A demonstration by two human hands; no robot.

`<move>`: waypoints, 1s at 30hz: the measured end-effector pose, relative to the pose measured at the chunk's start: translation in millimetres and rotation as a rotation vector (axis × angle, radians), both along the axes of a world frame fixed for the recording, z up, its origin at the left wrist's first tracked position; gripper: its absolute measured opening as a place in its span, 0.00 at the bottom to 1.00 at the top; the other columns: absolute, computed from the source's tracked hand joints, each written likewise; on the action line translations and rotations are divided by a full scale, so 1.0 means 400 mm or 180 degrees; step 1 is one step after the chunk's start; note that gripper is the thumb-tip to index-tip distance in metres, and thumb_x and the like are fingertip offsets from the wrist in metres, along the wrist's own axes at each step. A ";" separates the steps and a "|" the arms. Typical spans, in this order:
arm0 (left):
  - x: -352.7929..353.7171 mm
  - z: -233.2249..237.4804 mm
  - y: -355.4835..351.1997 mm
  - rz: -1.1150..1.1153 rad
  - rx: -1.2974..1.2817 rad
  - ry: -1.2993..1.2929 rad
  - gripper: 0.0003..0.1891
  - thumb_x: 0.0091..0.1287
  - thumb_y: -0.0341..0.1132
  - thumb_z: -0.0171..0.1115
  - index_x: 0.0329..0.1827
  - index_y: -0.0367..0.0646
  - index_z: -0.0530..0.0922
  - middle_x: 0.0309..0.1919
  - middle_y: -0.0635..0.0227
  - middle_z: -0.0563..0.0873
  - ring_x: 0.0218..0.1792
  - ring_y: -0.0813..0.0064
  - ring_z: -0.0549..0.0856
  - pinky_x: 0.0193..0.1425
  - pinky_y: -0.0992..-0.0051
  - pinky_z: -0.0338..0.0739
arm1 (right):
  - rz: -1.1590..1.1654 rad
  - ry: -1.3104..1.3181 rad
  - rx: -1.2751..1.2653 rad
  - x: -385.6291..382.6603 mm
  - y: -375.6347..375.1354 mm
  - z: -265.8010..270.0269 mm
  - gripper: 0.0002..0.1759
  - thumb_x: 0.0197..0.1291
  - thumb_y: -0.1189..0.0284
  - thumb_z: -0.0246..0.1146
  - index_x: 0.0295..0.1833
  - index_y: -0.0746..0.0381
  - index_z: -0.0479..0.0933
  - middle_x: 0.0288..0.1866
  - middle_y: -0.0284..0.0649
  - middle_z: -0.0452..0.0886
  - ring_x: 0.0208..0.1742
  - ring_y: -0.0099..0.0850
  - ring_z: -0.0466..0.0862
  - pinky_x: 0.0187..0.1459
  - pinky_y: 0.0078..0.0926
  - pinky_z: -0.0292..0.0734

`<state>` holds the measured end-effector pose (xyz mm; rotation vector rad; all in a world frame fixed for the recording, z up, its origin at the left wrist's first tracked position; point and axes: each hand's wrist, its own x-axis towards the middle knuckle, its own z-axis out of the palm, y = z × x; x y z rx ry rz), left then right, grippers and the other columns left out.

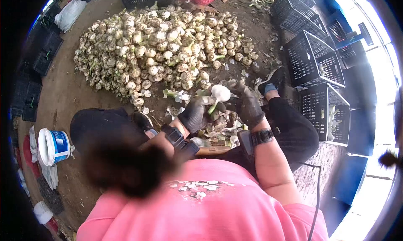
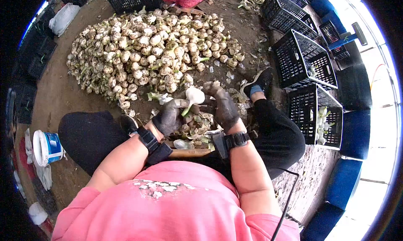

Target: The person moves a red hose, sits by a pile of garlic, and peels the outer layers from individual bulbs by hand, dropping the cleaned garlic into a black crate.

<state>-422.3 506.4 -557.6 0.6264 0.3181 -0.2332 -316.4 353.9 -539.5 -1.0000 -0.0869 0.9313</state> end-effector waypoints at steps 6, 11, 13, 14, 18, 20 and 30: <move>-0.014 -0.003 0.000 -0.0973 0.0648 -0.0301 0.25 0.70 0.37 0.48 0.70 0.48 0.60 0.39 0.64 0.83 0.33 0.76 0.84 0.37 0.79 0.77 | -0.0820 -0.1219 -0.0863 0.083 -0.164 0.080 0.17 0.63 0.67 0.58 0.55 0.62 0.73 0.47 0.38 0.79 0.46 0.28 0.80 0.46 0.24 0.77; -0.005 -0.128 0.045 -0.0214 0.1329 -0.0119 0.24 0.65 0.29 0.46 0.66 0.36 0.63 0.40 0.61 0.83 0.36 0.75 0.83 0.43 0.76 0.78 | -0.3958 0.0206 0.0987 0.384 -0.566 0.094 0.26 0.60 0.57 0.59 0.55 0.67 0.71 0.57 0.50 0.75 0.59 0.40 0.75 0.58 0.38 0.74; 0.009 -0.181 0.050 -0.0027 0.2110 -0.0168 0.23 0.64 0.28 0.47 0.63 0.31 0.65 0.39 0.62 0.83 0.37 0.75 0.83 0.44 0.77 0.79 | -0.2777 0.0226 0.1067 0.478 -0.522 -0.039 0.26 0.58 0.62 0.63 0.57 0.67 0.70 0.56 0.48 0.76 0.55 0.39 0.77 0.53 0.34 0.77; 0.001 -0.123 0.050 0.0081 0.1297 0.0204 0.21 0.64 0.27 0.48 0.61 0.34 0.68 0.39 0.63 0.83 0.37 0.76 0.83 0.44 0.77 0.79 | -0.2115 -0.0624 0.0145 0.399 -0.362 -0.024 0.22 0.58 0.65 0.62 0.55 0.66 0.72 0.53 0.44 0.77 0.51 0.35 0.78 0.49 0.29 0.77; 0.009 -0.138 0.058 0.0141 0.1634 0.0620 0.19 0.64 0.26 0.49 0.58 0.39 0.71 0.38 0.63 0.83 0.36 0.76 0.83 0.40 0.76 0.80 | -0.0455 -0.1518 -0.1291 0.300 0.151 -0.157 0.13 0.60 0.72 0.62 0.50 0.64 0.78 0.37 0.34 0.80 0.37 0.23 0.79 0.37 0.21 0.77; 0.004 -0.158 0.065 0.0344 0.1406 0.0418 0.18 0.65 0.27 0.50 0.58 0.40 0.71 0.38 0.64 0.83 0.34 0.77 0.83 0.40 0.76 0.80 | -0.0135 -0.2877 -0.1984 0.367 0.332 -0.341 0.19 0.57 0.68 0.63 0.53 0.65 0.76 0.46 0.44 0.83 0.44 0.35 0.83 0.47 0.29 0.76; -0.020 -0.241 0.107 0.0653 0.1492 0.0874 0.17 0.65 0.27 0.51 0.57 0.38 0.72 0.35 0.66 0.82 0.32 0.76 0.82 0.39 0.76 0.79 | 0.2146 -0.4624 -0.3343 0.520 0.625 -0.404 0.40 0.44 0.62 0.72 0.62 0.60 0.62 0.59 0.56 0.68 0.59 0.54 0.72 0.56 0.42 0.74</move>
